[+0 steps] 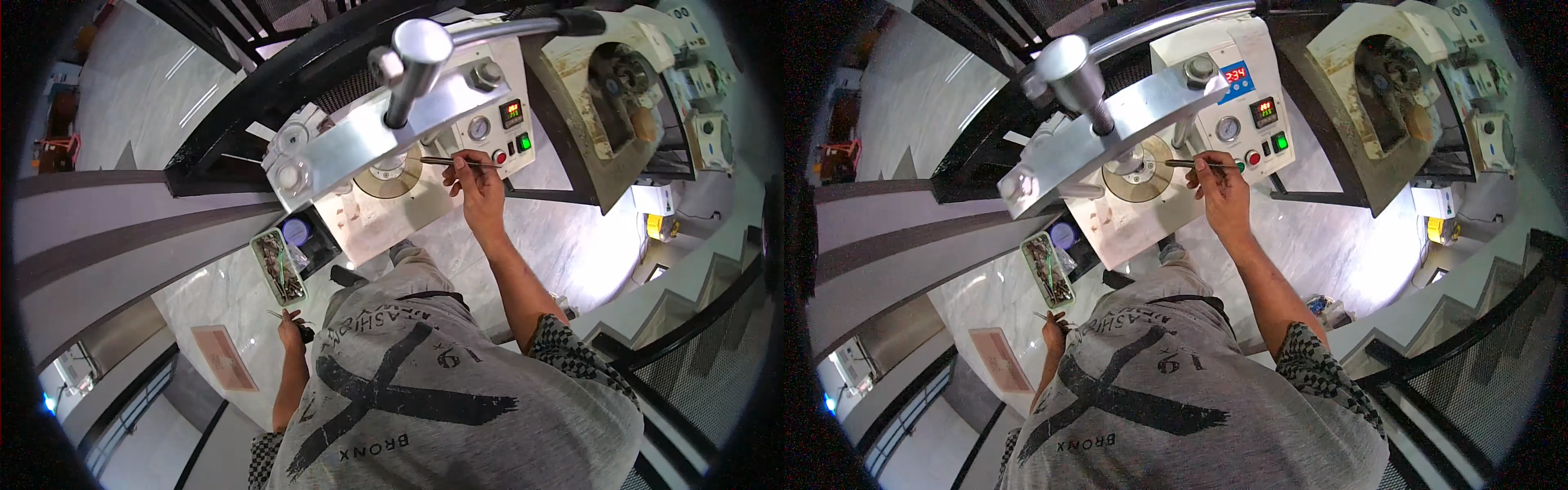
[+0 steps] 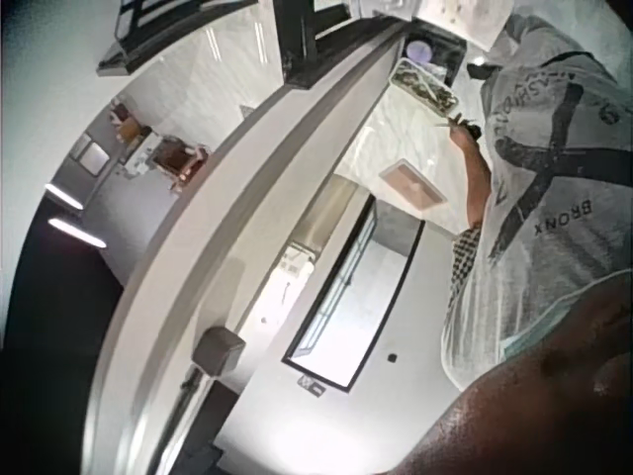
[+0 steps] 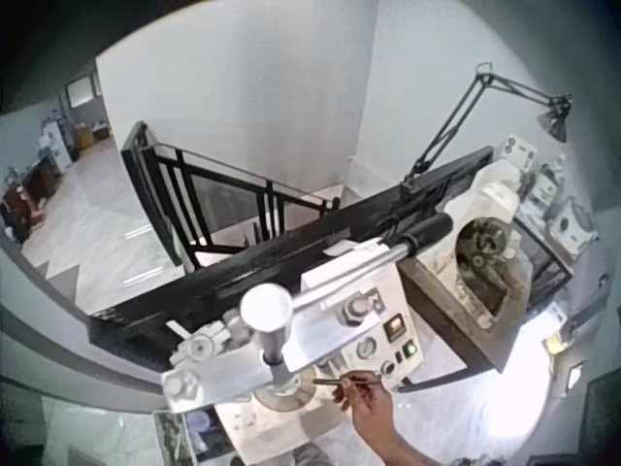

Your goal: The person uses pliers to position a small item into a press machine, operates the press, and then retrieves the item using the pliers while holding a cloth.

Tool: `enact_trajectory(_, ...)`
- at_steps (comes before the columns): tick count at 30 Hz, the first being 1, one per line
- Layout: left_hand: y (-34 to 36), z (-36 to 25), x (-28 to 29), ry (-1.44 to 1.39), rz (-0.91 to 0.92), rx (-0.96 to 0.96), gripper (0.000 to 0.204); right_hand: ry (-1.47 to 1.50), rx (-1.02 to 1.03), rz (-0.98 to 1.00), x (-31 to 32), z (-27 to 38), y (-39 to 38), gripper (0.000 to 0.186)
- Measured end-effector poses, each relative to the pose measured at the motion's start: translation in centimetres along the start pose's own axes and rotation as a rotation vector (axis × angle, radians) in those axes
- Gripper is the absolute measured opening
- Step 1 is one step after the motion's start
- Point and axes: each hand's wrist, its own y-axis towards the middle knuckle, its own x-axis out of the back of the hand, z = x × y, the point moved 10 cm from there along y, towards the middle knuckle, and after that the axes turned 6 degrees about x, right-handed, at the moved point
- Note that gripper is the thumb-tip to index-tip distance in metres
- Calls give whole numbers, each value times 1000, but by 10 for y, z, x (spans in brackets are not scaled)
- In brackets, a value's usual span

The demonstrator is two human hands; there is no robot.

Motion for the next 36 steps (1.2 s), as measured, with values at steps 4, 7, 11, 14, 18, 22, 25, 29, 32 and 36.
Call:
enact_trajectory(4,5,7,-6,-113,-123,-27,54,-29,-77,130,-8,-8,16,25)
enact_trajectory(7,-16,-12,-38,-96,-23,86,56,-214,-38,214,-15,-7,21,25)
enact_trajectory(11,-19,-34,-54,62,-9,-32,56,-517,176,372,-51,8,30,25)
enact_trajectory(14,-16,-47,-62,-29,34,0,56,-665,394,483,-75,19,33,25)
enact_trajectory(18,-11,-48,-53,-66,3,-29,55,-847,233,636,-93,5,40,25)
enact_trajectory(22,-15,-41,-53,-54,19,5,55,-793,328,658,-99,6,42,24)
enact_trajectory(25,-23,-35,-47,-21,3,-11,55,-924,307,724,-102,-4,40,24)
enact_trajectory(29,-24,-19,-35,21,-2,-20,56,-891,381,727,-106,5,39,24)
enact_trajectory(32,-28,-12,-30,22,-27,3,58,-885,349,701,-102,-4,37,23)
enact_trajectory(36,-34,-8,-27,31,-32,-16,60,-929,393,708,-104,-3,39,22)
